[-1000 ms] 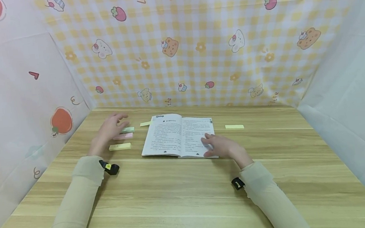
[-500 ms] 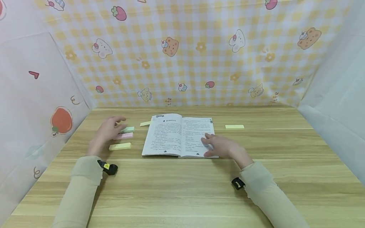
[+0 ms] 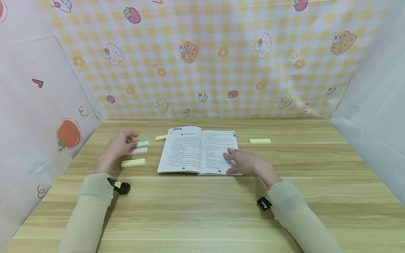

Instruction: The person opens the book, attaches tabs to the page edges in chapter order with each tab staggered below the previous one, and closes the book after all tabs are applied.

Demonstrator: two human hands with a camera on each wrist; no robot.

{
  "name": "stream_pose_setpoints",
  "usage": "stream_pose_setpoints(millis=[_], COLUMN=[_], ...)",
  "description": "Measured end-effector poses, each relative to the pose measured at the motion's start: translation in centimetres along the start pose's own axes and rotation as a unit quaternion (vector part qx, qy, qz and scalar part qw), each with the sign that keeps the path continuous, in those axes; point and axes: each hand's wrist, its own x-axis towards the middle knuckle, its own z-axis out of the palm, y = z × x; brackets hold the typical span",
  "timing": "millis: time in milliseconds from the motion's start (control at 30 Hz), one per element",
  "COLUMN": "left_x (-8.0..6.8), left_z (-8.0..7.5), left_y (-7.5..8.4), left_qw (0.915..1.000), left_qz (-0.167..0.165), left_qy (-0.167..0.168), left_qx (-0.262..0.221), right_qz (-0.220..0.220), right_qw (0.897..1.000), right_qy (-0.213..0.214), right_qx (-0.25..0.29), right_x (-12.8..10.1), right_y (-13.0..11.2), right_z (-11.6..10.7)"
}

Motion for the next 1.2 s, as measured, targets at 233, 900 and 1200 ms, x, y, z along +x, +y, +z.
stream_pose_setpoints(millis=[233, 900, 1200], left_x=[-0.13, -0.28, -0.31], left_z=[-0.06, -0.05, 0.0], left_y=[-0.01, -0.09, 0.11], left_qw=[1.0, 0.9996, 0.9995], left_qz=[0.001, 0.008, 0.002], left_qy=[-0.003, 0.012, 0.013], left_qx=[-0.004, 0.025, 0.029], right_qz=[-0.002, -0.006, -0.006], right_qw=[1.0, 1.0, 1.0], right_qy=[0.0, 0.003, 0.002], right_qx=[-0.004, -0.005, -0.008], right_x=[0.04, -0.01, 0.0], right_y=[-0.11, 0.02, -0.01], right_z=[0.05, 0.14, 0.12])
